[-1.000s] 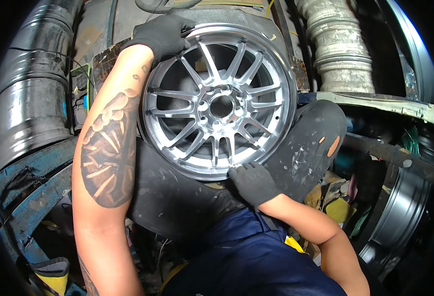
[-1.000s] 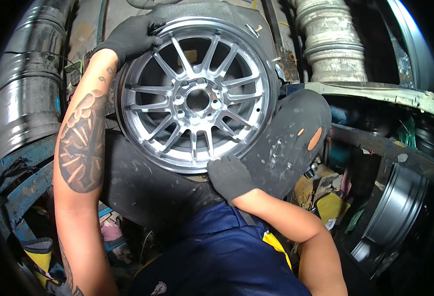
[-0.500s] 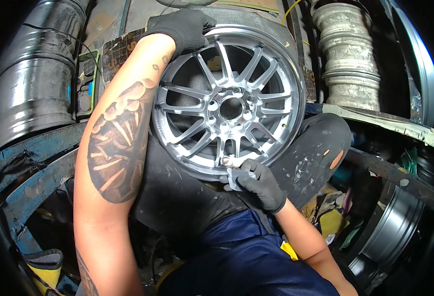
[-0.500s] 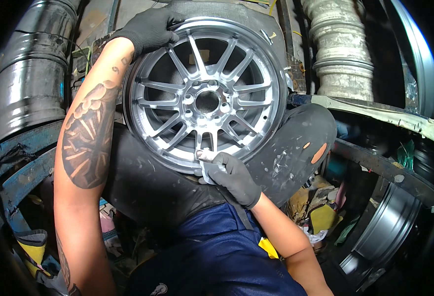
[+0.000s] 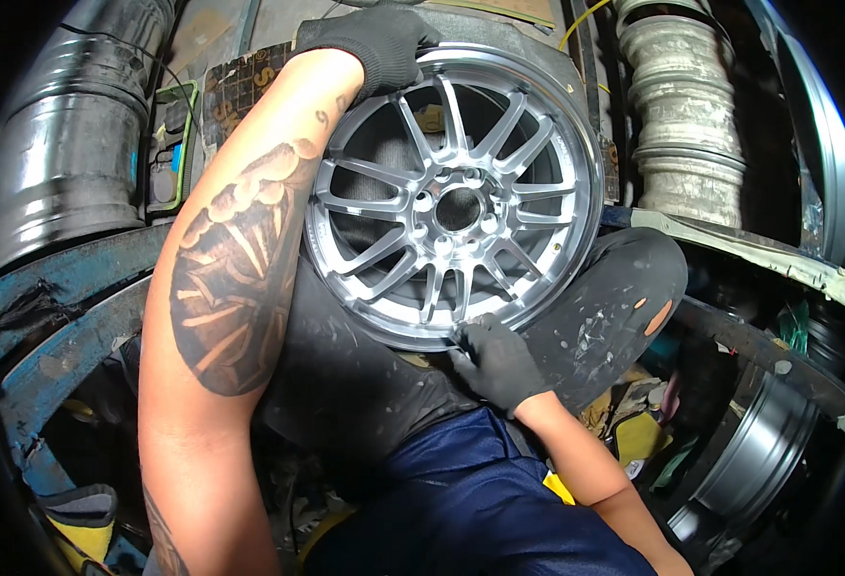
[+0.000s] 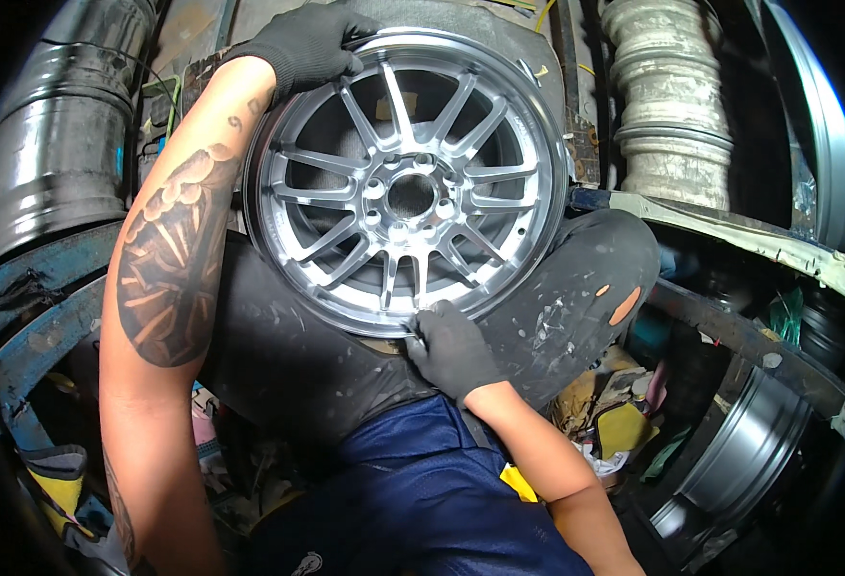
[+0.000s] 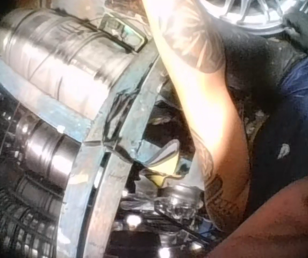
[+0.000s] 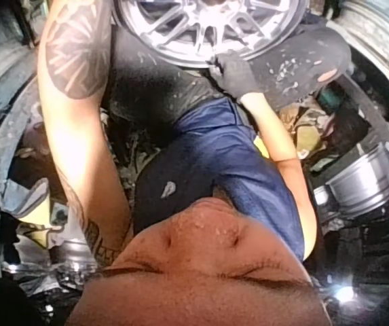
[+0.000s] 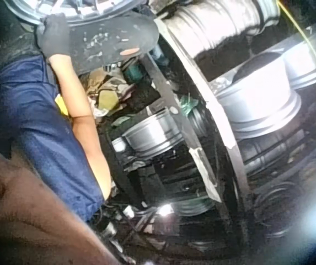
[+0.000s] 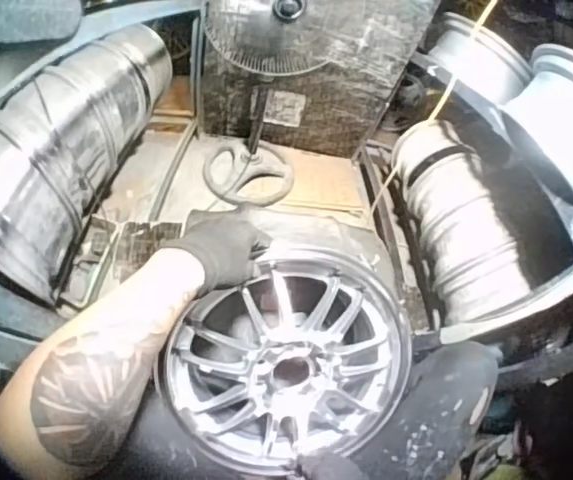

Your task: The person scrubs a silver multi-spoke wheel rim with a small abrasive pad while sitting on the floor. They rotate the rim to access different sections and continue scrubbing the spokes and inner barrel.

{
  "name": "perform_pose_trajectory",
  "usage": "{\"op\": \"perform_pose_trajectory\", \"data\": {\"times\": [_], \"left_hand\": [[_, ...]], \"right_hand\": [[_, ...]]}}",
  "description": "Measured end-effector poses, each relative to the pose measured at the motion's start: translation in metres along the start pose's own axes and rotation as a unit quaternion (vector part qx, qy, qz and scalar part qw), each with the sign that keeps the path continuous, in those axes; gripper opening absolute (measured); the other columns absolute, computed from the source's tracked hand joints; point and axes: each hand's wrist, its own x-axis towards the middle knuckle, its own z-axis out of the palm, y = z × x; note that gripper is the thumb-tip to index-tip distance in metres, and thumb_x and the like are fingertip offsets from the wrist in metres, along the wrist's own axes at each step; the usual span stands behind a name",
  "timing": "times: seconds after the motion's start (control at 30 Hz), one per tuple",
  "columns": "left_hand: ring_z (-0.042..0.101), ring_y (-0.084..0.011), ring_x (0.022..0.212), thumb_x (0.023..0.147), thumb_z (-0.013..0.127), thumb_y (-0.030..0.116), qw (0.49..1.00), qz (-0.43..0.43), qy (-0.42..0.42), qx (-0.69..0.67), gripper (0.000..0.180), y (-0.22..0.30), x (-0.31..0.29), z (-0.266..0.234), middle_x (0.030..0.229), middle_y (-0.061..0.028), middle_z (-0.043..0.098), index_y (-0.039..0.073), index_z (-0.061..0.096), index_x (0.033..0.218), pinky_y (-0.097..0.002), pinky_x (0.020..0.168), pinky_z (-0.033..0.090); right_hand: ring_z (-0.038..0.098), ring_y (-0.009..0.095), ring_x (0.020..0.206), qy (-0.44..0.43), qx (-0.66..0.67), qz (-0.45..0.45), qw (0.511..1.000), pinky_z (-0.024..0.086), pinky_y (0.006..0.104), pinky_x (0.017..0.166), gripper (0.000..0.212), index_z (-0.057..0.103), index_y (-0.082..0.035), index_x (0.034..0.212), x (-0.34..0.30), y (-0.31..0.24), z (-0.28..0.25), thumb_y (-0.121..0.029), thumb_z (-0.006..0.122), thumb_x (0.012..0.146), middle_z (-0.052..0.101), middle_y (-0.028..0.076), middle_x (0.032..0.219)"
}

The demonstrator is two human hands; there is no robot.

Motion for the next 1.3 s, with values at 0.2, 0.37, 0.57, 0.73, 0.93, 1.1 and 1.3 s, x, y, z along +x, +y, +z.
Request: {"op": "perform_pose_trajectory", "data": {"times": [0.2,0.37,0.57,0.73,0.93,1.1,1.3], "left_hand": [[0.071,-0.0388,0.096,0.080,0.072,0.021,1.000,-0.019,-0.006,-0.007,0.018,0.000,0.005,0.006,0.097,-0.0191,0.074,0.012,0.075,0.095,-0.0482,0.085,0.055],[0.071,-0.0392,0.094,0.079,0.072,0.021,0.999,-0.029,-0.010,-0.012,0.018,-0.005,0.007,0.009,0.095,-0.0193,0.074,0.011,0.075,0.094,-0.0485,0.083,0.055],[0.071,-0.0392,0.094,0.078,0.073,0.022,1.000,-0.029,-0.011,-0.006,0.020,0.000,0.007,0.006,0.097,-0.0198,0.074,0.011,0.075,0.094,-0.0486,0.083,0.055],[0.072,-0.0390,0.093,0.078,0.074,0.024,0.999,-0.025,-0.011,-0.021,0.019,0.003,0.003,0.001,0.093,-0.0192,0.073,0.011,0.073,0.090,-0.0482,0.082,0.055],[0.072,-0.0391,0.093,0.078,0.075,0.025,0.999,-0.033,-0.019,-0.009,0.019,-0.003,0.005,0.003,0.091,-0.0187,0.073,0.009,0.072,0.088,-0.0482,0.082,0.055],[0.072,-0.0388,0.095,0.078,0.075,0.025,0.999,-0.024,-0.016,-0.016,0.020,0.001,0.005,0.001,0.094,-0.0183,0.074,0.011,0.074,0.092,-0.0478,0.084,0.056],[0.072,-0.0382,0.098,0.079,0.073,0.024,0.999,-0.030,-0.020,-0.007,0.023,-0.002,0.002,-0.003,0.099,-0.0189,0.075,0.012,0.076,0.099,-0.0467,0.087,0.056]], "right_hand": [[0.064,0.040,0.099,-0.022,-0.075,-0.010,0.997,0.054,0.0505,0.087,0.025,0.068,-0.004,0.109,0.009,-0.004,0.016,-0.020,0.069,0.091,0.060,0.023,0.105],[0.066,0.039,0.102,-0.100,-0.135,0.021,0.986,0.055,0.0495,0.087,0.030,0.072,-0.009,0.117,0.011,-0.003,0.008,-0.026,0.067,0.093,0.063,0.022,0.108],[0.071,0.038,0.095,-0.149,-0.127,0.023,0.980,0.057,0.0499,0.083,0.030,0.073,-0.015,0.122,0.021,-0.005,0.003,-0.030,0.063,0.097,0.069,0.019,0.101],[0.072,0.039,0.092,-0.111,-0.111,-0.009,0.988,0.057,0.0520,0.080,0.029,0.073,-0.015,0.119,0.027,-0.016,0.012,-0.032,0.059,0.101,0.070,0.019,0.095],[0.072,0.038,0.093,-0.201,-0.155,0.030,0.967,0.057,0.0513,0.081,0.032,0.074,-0.015,0.118,0.024,-0.019,-0.005,-0.036,0.061,0.098,0.072,0.019,0.098],[0.072,0.037,0.092,-0.157,-0.154,0.016,0.975,0.057,0.0503,0.083,0.034,0.071,-0.014,0.124,0.025,-0.016,0.010,-0.031,0.059,0.096,0.073,0.018,0.093],[0.072,0.039,0.089,-0.186,-0.129,-0.004,0.974,0.057,0.0520,0.082,0.037,0.071,-0.013,0.126,0.034,-0.021,0.010,-0.031,0.062,0.094,0.074,0.021,0.092]]}}
